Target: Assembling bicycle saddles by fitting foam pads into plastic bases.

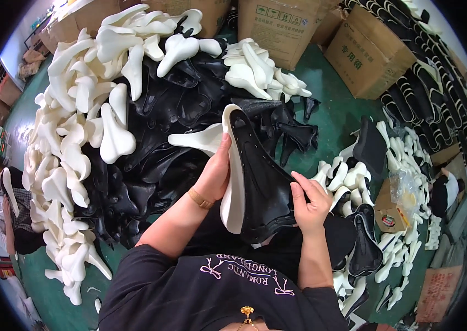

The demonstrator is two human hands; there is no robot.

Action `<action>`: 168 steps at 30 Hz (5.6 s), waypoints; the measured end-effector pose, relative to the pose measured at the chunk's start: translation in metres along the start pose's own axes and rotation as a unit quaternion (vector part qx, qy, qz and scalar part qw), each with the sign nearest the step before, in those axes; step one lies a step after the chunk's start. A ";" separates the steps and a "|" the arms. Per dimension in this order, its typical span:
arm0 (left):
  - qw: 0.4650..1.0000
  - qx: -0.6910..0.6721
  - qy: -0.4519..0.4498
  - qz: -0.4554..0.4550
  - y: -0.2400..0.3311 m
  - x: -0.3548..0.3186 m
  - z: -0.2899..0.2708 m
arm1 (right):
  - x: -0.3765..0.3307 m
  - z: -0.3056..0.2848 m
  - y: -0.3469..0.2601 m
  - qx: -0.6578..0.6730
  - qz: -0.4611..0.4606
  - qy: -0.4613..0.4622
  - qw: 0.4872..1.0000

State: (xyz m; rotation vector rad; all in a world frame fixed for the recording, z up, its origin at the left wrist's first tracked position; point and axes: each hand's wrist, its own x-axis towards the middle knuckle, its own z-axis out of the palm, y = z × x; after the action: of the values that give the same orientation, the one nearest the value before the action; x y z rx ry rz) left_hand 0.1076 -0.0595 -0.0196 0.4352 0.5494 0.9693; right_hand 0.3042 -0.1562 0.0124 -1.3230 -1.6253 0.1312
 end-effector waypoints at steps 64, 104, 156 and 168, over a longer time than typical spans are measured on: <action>0.936 0.223 0.271 0.040 0.026 0.034 -0.203 | -0.071 -0.286 -0.051 -0.206 0.287 0.073 0.933; 0.923 0.076 0.320 0.199 0.080 0.043 -0.179 | -0.047 0.260 0.271 -0.206 0.426 -0.587 0.657; 0.990 -0.074 0.104 0.062 0.023 0.019 -0.051 | -0.014 0.137 0.205 0.358 0.506 0.166 0.767; 0.995 0.044 -0.014 -0.084 -0.031 0.020 0.003 | -0.006 -0.037 0.045 0.026 0.091 0.080 0.992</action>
State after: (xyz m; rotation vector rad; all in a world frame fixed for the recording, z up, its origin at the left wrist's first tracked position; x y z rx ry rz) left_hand 0.1385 -0.0576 -0.0401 0.4722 0.5945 0.7785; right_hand 0.3611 -0.1599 -0.0007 -1.4037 -1.3571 0.1714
